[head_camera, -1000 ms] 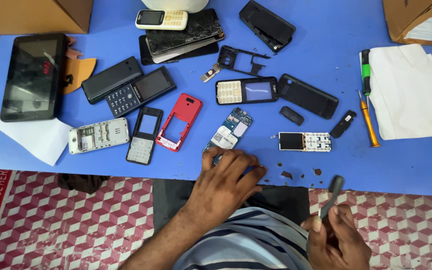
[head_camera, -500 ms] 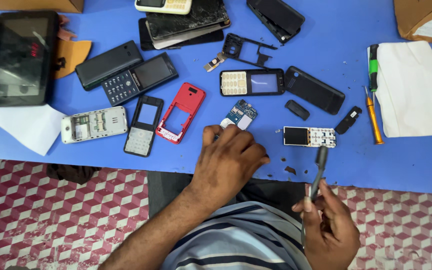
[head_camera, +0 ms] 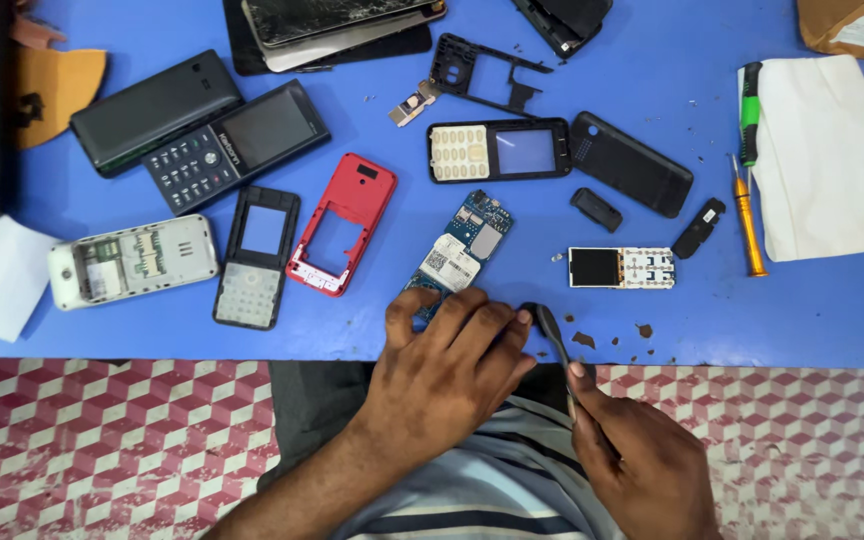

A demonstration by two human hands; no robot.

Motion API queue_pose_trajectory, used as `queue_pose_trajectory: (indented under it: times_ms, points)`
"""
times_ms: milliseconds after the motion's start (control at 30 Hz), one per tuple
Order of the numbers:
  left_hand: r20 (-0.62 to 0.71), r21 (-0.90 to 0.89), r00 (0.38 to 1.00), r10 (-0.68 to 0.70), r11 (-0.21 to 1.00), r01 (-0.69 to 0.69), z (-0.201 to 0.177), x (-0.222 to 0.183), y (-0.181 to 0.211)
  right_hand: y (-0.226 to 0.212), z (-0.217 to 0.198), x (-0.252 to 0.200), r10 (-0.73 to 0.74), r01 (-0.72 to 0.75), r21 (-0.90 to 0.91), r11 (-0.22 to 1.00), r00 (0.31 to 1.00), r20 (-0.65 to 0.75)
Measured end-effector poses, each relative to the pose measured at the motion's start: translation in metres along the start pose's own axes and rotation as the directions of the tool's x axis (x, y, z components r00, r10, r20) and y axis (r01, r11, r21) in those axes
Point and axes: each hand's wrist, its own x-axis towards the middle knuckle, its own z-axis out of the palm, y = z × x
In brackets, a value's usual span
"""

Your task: The person uses a metal tool to scrape and clean a mobile phone motherboard on a blue workbench. The person repeatedly scrapes the surface of the board while holding it steady with the other hand. Other disassembled phone parts and tools are visible on the table.

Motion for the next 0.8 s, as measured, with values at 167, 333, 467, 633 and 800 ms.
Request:
queue_pose_trajectory:
  times_ms: [167, 333, 467, 633, 800]
  points:
    - [-0.013, 0.018, 1.000, 0.015, 1.000, -0.014, 0.005, -0.003, -0.004, -0.011, -0.009, 0.008, -0.064, 0.067, -0.157, 0.985, 0.998, 0.027]
    - [-0.053, 0.007, 0.997, 0.047, 0.999, -0.046, 0.005, -0.003, -0.009, -0.017, -0.010, 0.015, -0.038, 0.040, -0.180, 0.983, 0.999, 0.014]
    - [-0.060, -0.007, 0.996, 0.067, 0.998, -0.068, 0.006, -0.005, -0.010, -0.017, -0.012, 0.016, -0.073, 0.078, -0.207, 0.975, 0.997, 0.032]
    - [-0.060, -0.012, 0.997, 0.039, 0.999, -0.040, 0.005, -0.003, -0.010, -0.025, -0.020, 0.028, 0.034, -0.022, -0.182, 0.983, 0.997, 0.063]
    - [-0.046, -0.052, 0.999, -0.005, 0.999, 0.003, 0.004, 0.001, -0.008, -0.024, -0.017, 0.036, 0.005, -0.027, -0.107, 0.994, 0.981, -0.196]
